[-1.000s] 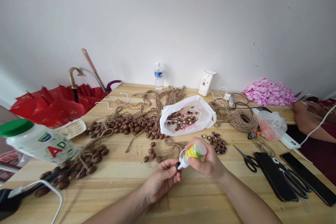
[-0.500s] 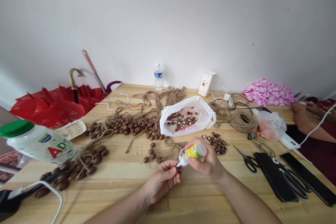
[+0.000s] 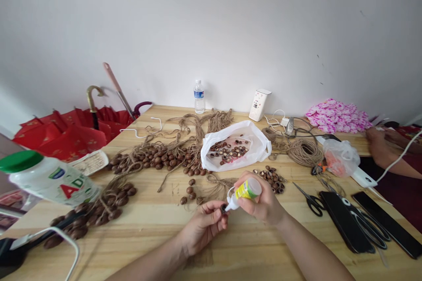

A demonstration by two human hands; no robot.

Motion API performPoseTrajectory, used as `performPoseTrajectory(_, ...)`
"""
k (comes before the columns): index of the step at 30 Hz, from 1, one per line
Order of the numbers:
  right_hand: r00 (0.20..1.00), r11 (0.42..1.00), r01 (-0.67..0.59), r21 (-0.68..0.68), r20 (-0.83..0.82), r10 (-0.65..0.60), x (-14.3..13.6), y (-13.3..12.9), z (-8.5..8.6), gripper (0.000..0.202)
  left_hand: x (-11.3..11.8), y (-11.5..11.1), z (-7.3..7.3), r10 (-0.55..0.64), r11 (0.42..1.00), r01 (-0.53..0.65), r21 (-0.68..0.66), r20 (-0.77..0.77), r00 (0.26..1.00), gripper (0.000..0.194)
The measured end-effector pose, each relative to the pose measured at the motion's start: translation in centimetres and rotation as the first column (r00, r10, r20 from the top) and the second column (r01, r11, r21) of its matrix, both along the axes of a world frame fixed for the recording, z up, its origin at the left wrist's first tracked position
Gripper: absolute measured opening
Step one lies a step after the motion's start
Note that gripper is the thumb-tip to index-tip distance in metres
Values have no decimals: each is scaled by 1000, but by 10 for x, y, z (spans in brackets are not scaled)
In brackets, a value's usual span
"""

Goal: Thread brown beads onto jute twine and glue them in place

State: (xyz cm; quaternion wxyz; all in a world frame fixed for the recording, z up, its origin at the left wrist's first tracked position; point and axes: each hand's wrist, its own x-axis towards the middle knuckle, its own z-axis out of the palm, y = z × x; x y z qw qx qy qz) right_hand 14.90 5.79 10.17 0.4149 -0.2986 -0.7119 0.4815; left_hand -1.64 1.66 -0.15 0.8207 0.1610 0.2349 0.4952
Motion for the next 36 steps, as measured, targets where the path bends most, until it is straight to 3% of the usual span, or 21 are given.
performPoseTrajectory(6,1000,999,29,24,-10,-29,-3,-1,-4,21,0,0,2,1,1000,-1,5,11,1000,22)
performPoseTrajectory(17,998,999,-35,-19,-46,34,-2,-2,-4,21,0,-1,0,-9,1000,9,15,16,1000,21)
performPoseTrajectory(26,997,998,-63,31,40,62,4,3,1,20,0,1,-1,-9,1000,9,8,13,1000,20)
performPoseTrajectory(36,998,994,-57,99,24,55,2,0,2,21,0,1,-2,-9,1000,9,13,17,1000,20)
